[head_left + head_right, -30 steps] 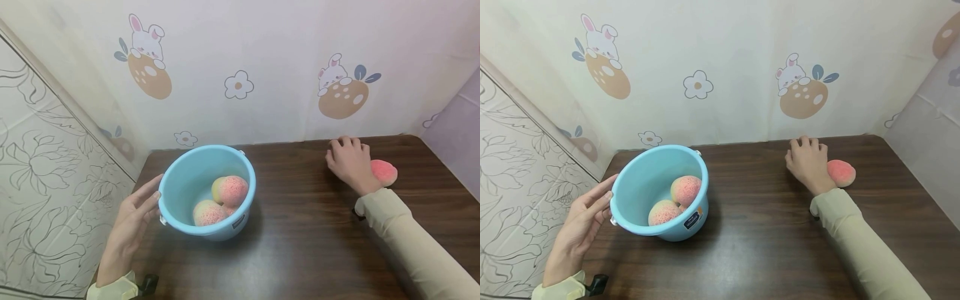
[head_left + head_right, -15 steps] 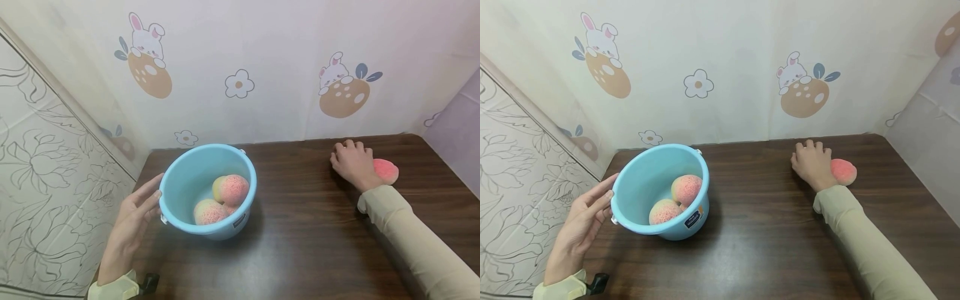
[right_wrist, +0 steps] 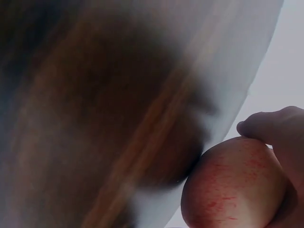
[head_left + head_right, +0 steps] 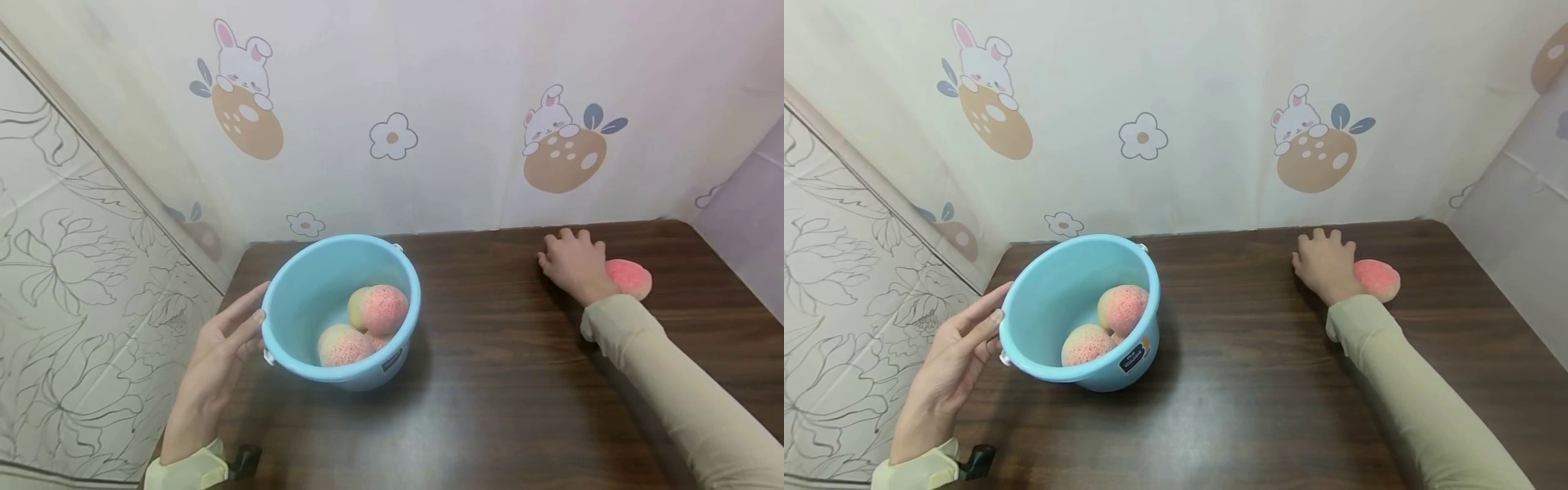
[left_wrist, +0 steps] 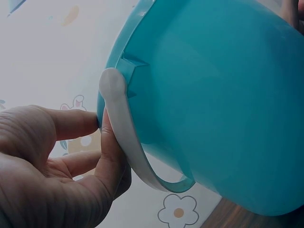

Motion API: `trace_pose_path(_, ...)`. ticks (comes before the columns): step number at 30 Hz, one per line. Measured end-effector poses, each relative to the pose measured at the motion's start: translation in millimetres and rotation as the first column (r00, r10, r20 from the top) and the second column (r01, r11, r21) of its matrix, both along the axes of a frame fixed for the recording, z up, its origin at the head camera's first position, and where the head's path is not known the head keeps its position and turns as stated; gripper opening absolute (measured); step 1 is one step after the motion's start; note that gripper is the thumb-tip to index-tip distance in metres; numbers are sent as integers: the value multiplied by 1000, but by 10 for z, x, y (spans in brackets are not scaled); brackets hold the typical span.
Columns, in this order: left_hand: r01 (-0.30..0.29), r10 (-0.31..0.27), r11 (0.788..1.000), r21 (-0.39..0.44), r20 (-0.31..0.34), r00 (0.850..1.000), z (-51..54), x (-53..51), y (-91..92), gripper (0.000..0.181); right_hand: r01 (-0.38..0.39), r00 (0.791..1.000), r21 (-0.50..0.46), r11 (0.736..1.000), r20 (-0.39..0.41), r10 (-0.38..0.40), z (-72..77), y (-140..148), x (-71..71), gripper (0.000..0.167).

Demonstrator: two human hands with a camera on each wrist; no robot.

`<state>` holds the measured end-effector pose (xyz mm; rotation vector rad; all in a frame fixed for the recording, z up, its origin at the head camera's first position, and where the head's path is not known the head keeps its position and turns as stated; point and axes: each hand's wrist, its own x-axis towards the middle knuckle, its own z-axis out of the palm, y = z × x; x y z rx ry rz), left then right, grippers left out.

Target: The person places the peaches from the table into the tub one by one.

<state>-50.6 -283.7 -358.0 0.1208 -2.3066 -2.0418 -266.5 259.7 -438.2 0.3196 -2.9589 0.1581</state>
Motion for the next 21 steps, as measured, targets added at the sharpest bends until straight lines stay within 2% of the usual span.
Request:
trace_pose_path(4,-5,6,1000,-11,7,1000,2,-1,6,50,-7,1000,28,1000,-1,7,-8,-4,-35,28)
trace_pose_path(13,-10,11,1000,-17,28,1000,-18,4,17,52,-73,997,132,989,-13,75,-14,-11,-61,27)
trace_pose_path(17,-6,6,1000,-9,17,1000,-14,4,13,51,-87,994,111,990,-59,94,45,-80,-31,26)
trace_pose_path(21,-8,8,1000,-3,9,1000,-5,6,9,50,-119,980,85,989,-148,131,169,-238,16,23)
